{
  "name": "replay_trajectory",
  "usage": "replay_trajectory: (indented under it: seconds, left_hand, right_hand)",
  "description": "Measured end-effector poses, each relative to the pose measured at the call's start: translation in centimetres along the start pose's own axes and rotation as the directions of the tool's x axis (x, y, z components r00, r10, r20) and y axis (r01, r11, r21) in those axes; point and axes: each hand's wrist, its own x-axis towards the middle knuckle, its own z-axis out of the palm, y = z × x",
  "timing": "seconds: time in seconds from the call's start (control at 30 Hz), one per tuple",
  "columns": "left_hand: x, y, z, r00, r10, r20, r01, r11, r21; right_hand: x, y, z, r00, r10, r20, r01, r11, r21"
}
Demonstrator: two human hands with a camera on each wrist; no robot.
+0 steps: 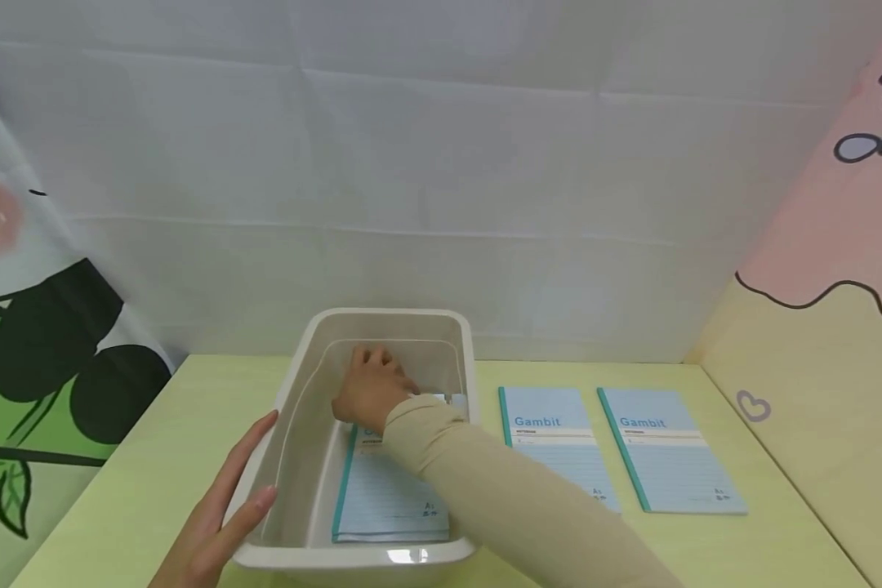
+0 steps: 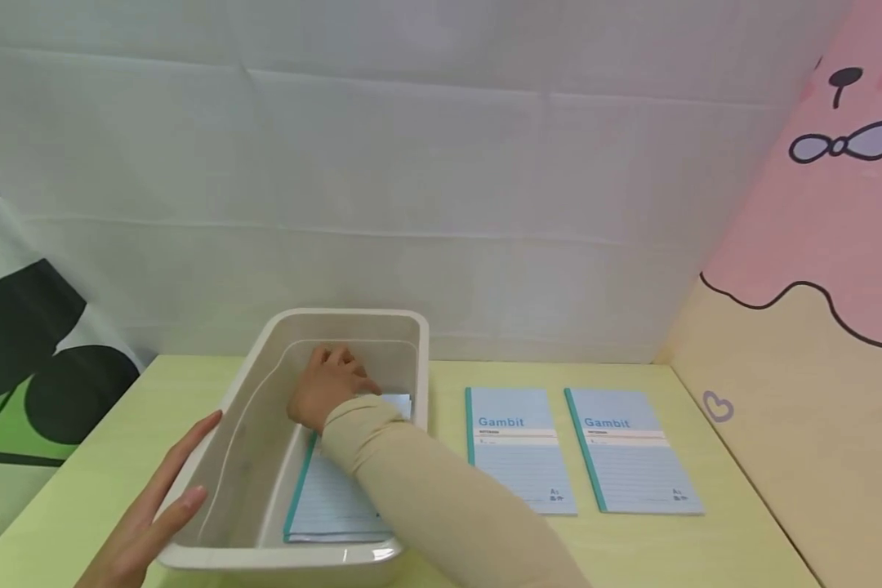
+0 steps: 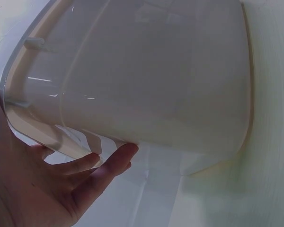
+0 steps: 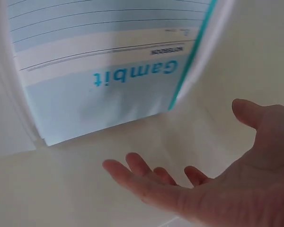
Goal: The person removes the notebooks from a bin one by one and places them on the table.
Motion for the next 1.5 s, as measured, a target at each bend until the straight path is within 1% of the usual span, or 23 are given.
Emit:
replay_trajectory:
  seconds: [0.1,0.23,0.27,0.37,0.4,0.47,0.53,0.63,0.73,0.77,0.83,0.93,1.03,1.1,1.2,1.27,1.37,1.43,1.5]
  left_hand:
    - [0.1,0.1,0.1,0.999,-0.038,-0.001,0.038,0.999,-0.017]
    - [0.1,0.3,0.1,0.997,-0.079,0.000,0.079,0.996,-0.029]
    - [0.1,0.3,0.1,0.997,-0.079,0.002,0.079,0.996,-0.032]
    - [0.1,0.3,0.1,0.998,-0.069,-0.001,0.069,0.997,-0.033]
    - [0.2,0.3,0.2,0.998,-0.070,-0.003,0.070,0.997,-0.036]
    - [0.2,0.3,0.2,0.998,-0.067,-0.008,0.067,0.997,-0.040]
    - [0.3,0.3,0.3,0.998,-0.065,-0.006,0.065,0.997,-0.040]
    - [0.3,0.2,0.2,0.998,-0.062,-0.003,0.062,0.997,-0.037]
    - [0.3,0.1,0.2,0.998,-0.062,-0.002,0.062,0.998,-0.020]
    - [0.3,0.0,0.2,0.998,-0.059,-0.003,0.059,0.998,-0.013]
    - [0.4,0.0,0.3,0.998,-0.057,-0.007,0.057,0.998,0.003]
    - [0.4,0.0,0.3,0.998,-0.059,-0.007,0.059,0.998,0.012]
    - [0.4,0.0,0.3,0.997,-0.071,-0.006,0.071,0.997,0.010]
    - [0.4,0.1,0.3,0.997,-0.071,-0.006,0.071,0.997,0.005]
    - [0.3,0.2,0.3,0.997,-0.072,-0.007,0.072,0.997,0.005]
    - [0.3,0.2,0.3,0.998,-0.067,-0.009,0.067,0.998,0.006]
    - [0.3,0.0,0.3,0.997,-0.078,-0.003,0.078,0.997,0.001]
    - [0.3,-0.1,0.3,0.997,-0.077,-0.002,0.077,0.997,0.000]
    - [0.3,-0.3,0.3,0.997,-0.072,-0.002,0.072,0.997,0.002]
  right_hand:
    - [1.3,0.1,2.0,1.000,0.008,0.000,-0.008,1.000,-0.016]
    - [1.4,0.2,3.0,1.000,0.016,-0.011,-0.017,0.999,-0.034]
    - [1.5,0.3,3.2,1.000,0.021,-0.009,-0.021,0.999,-0.045]
    - [0.4,0.2,2.7,0.999,0.049,-0.001,-0.049,0.995,-0.084]
    - [0.7,0.1,3.1,0.998,0.062,-0.003,-0.062,0.992,-0.106]
    - [0.3,-0.2,2.8,0.996,0.088,0.022,-0.084,0.985,-0.152]
    - [-0.1,-0.4,2.6,0.994,0.101,0.030,-0.092,0.974,-0.206]
    - [-0.1,-0.4,3.0,0.995,0.090,0.032,-0.078,0.958,-0.276]
    - [0.6,-0.3,4.2,0.998,0.062,0.002,-0.058,0.942,-0.330]
    - [1.1,-0.2,4.9,0.998,0.060,-0.007,-0.059,0.941,-0.334]
    - [1.4,-0.3,5.5,0.999,0.050,-0.005,-0.048,0.931,-0.361]
    - [1.0,-0.5,5.0,0.998,0.032,0.046,-0.012,0.921,-0.390]
    - [-0.2,-0.6,3.3,0.992,-0.005,0.126,0.056,0.913,-0.404]
    - [-0.8,-0.6,2.2,0.987,-0.017,0.157,0.076,0.922,-0.381]
    - [-1.2,-0.3,1.4,0.986,-0.030,0.166,0.083,0.944,-0.319]
    - [-1.2,-0.3,1.1,0.985,-0.028,0.168,0.078,0.950,-0.302]
    - [-0.7,-0.5,1.2,0.985,0.003,0.170,0.056,0.939,-0.339]
    - [0.1,-0.6,1.6,0.985,0.032,0.167,0.034,0.925,-0.379]
    - [1.0,-0.5,2.4,0.987,0.031,0.157,0.037,0.909,-0.414]
